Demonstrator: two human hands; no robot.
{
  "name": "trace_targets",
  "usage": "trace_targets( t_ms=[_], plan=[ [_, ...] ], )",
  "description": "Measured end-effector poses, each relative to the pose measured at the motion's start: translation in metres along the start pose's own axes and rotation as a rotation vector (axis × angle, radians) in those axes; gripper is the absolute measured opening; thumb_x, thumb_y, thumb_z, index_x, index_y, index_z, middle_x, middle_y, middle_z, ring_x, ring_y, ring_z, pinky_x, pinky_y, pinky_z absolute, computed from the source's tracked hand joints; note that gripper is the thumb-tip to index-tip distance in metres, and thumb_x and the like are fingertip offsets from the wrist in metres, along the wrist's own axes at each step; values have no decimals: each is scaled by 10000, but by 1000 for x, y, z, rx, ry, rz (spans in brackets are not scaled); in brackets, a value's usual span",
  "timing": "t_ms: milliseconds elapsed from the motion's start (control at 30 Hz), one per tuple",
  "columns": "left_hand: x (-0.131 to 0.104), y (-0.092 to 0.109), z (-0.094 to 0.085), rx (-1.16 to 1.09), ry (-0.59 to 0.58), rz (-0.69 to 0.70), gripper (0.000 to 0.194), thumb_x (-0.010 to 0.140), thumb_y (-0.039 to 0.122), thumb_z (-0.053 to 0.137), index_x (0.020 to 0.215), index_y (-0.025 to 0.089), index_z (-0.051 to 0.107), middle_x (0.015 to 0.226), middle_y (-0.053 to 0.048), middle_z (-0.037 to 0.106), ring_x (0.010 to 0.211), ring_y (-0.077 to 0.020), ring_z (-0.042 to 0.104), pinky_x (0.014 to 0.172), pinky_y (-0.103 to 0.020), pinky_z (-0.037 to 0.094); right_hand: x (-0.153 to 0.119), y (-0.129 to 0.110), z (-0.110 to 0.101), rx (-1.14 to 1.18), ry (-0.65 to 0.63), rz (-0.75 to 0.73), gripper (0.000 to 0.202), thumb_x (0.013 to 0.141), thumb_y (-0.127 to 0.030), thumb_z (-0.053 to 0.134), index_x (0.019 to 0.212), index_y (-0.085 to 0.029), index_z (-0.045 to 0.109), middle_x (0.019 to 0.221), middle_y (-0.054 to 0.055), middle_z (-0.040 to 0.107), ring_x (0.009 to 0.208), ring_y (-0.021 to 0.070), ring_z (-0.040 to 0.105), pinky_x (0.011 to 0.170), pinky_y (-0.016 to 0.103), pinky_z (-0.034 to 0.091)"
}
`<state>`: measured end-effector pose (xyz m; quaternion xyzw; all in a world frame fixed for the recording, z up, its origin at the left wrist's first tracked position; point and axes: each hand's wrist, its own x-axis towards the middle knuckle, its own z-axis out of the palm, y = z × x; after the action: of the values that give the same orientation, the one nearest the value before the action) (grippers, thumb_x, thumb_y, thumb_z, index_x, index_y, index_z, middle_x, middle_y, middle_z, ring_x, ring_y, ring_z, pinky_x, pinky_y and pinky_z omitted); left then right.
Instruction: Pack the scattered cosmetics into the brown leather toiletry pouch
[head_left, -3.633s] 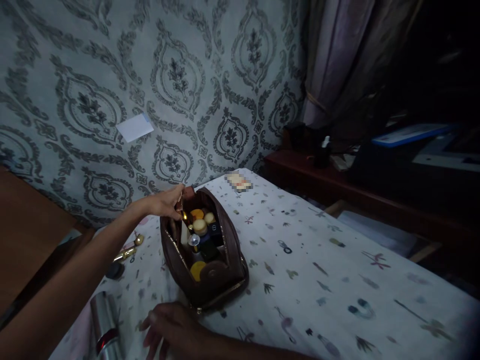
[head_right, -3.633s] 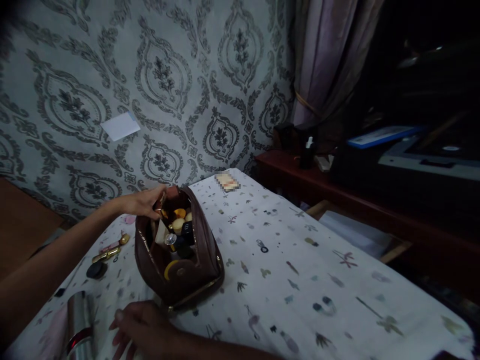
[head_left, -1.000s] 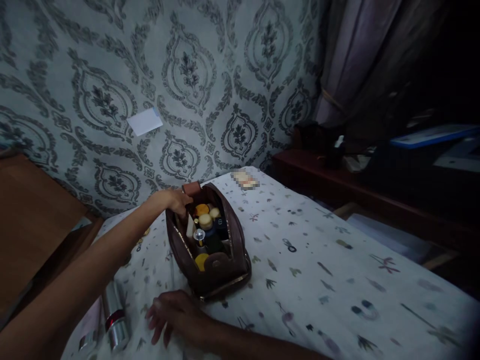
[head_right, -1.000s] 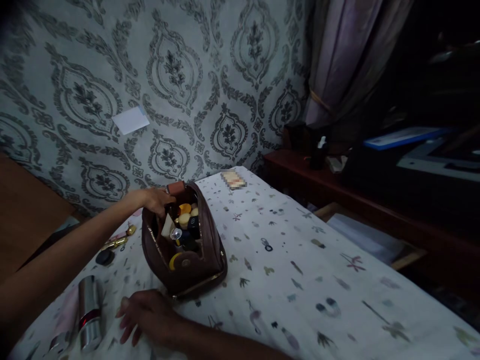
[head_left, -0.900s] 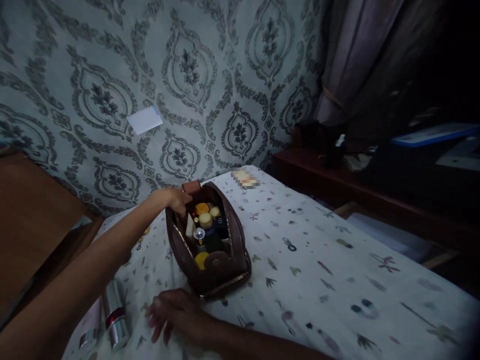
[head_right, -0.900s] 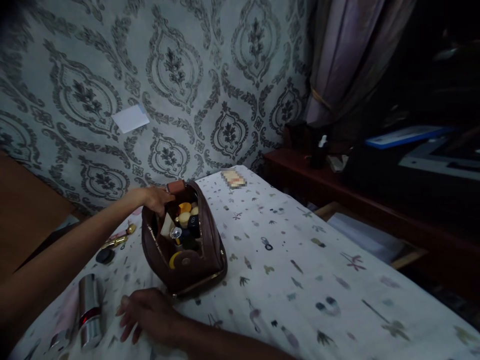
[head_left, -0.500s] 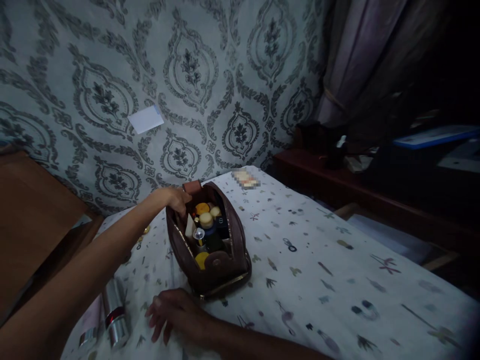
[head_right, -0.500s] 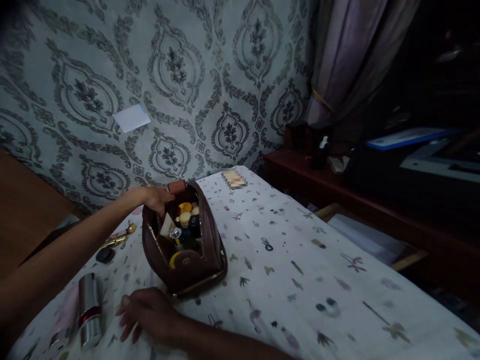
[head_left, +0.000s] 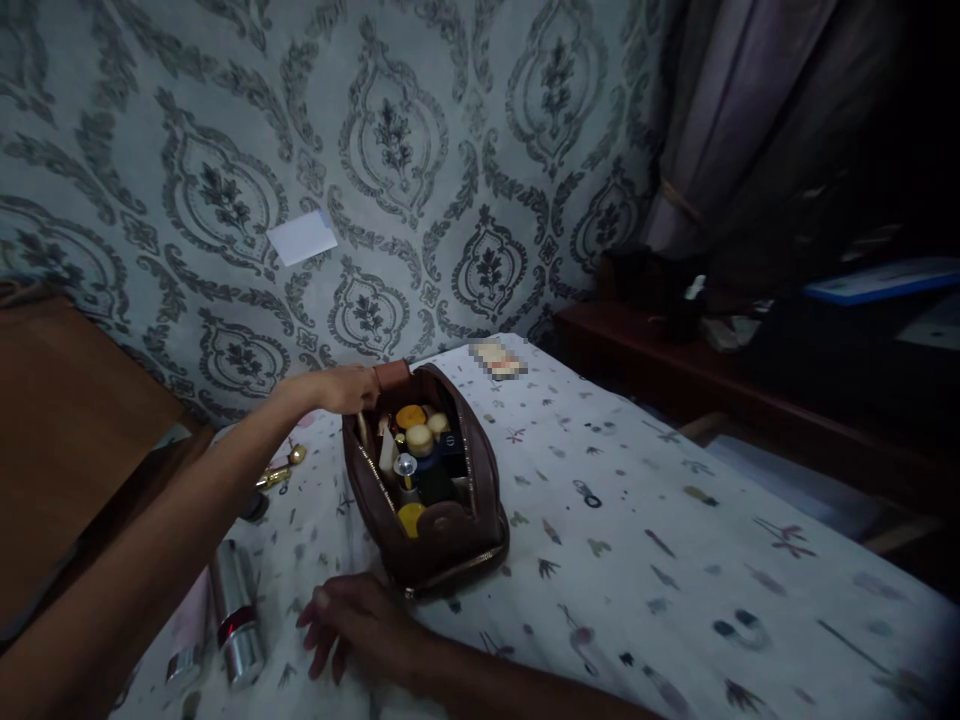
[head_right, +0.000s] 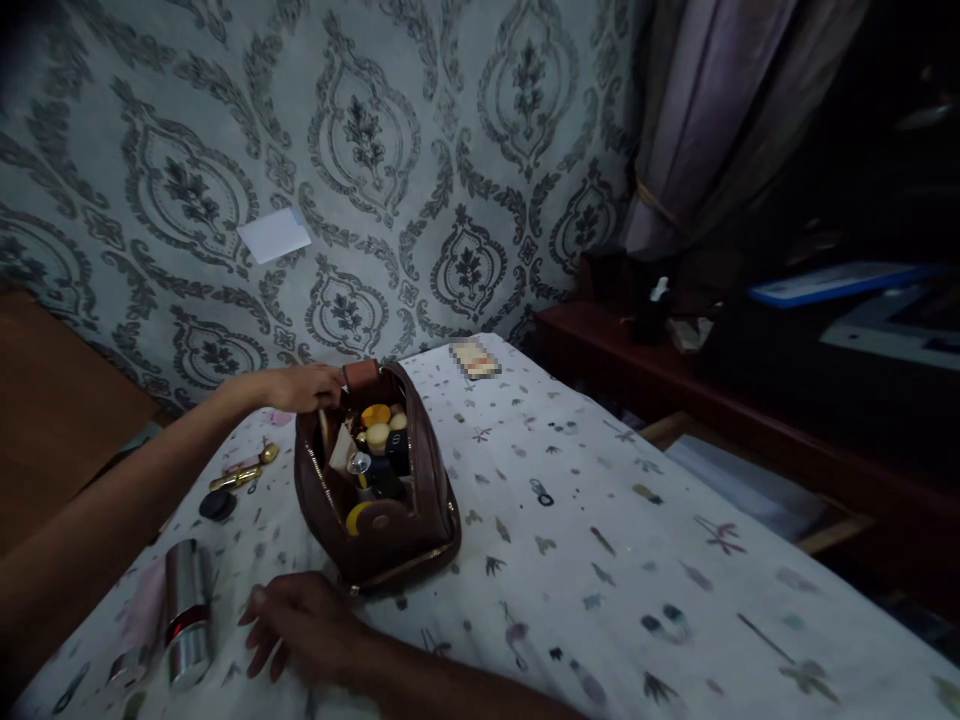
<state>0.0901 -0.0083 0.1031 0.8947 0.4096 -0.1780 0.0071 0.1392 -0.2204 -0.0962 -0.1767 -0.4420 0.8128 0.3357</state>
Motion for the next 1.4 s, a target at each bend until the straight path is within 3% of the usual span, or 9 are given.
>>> trace_targets(
  t_ms=[300,500,667,867,933,1033,1100,1200,1400],
  plan=[
    [-3,5,2,-93,30,18,192,682,175,543,731,212,725,894,-30,748,969,-241,645,924,-301,479,0,0,0,-8,6,-4,779,613,-875,602,809,-121,608,692,15,567,535,108,575,469,217,383],
    [-27,1,0,-234,368,-65,385,816,170,411,1110,187,659,1171,-61,702,1117,-218,618,1003,-318,460,-1,-4,2,-36,30,14,828,575,-916,573,804,-121,599,696,22,573,524,110,567,459,220,381],
    [-59,-12,27,-412,607,-214,398,908,252,297,1188,140,556,1213,-130,665,1094,-202,651,974,-338,507,-4,-4,1,-52,40,-2,807,625,-888,581,837,-109,612,702,25,588,522,100,569,475,215,390],
    [-105,-12,85,-647,659,-306,362,920,348,338,1165,177,543,1139,-118,680,997,-210,688,844,-348,568,-4,-3,1,-65,26,0,757,674,-854,589,834,-114,620,699,17,594,524,98,551,483,222,389],
    [-114,-5,89,-678,674,-316,377,925,387,376,1196,195,553,1144,-106,677,1018,-214,667,869,-352,553,-5,-3,1,-74,17,10,763,676,-853,590,852,-110,628,710,21,596,540,108,561,492,229,393],
    [-114,13,69,-618,701,-247,415,947,461,385,1234,233,580,1228,-85,649,1100,-222,610,890,-332,534,-5,-3,2,-93,24,14,773,683,-856,579,868,-108,643,703,23,598,548,115,559,517,241,406],
    [-105,24,46,-505,662,-161,429,962,478,365,1201,234,624,1236,-82,637,1142,-228,581,924,-323,513,-6,-3,2,-113,41,7,776,690,-856,571,874,-108,658,701,20,598,555,114,559,538,244,408],
    [-83,34,18,-164,416,-149,369,950,393,398,1087,225,696,1224,-91,626,1196,-259,551,1031,-368,438,-6,-3,3,-117,55,1,804,662,-877,565,869,-106,664,715,22,595,562,116,570,543,245,401],
    [-49,22,12,51,113,-173,204,824,299,561,904,228,735,1017,-97,702,1089,-288,594,979,-401,438,-2,-1,2,-82,24,6,815,585,-905,585,803,-120,615,692,13,583,517,102,569,481,214,353]
  ],
)
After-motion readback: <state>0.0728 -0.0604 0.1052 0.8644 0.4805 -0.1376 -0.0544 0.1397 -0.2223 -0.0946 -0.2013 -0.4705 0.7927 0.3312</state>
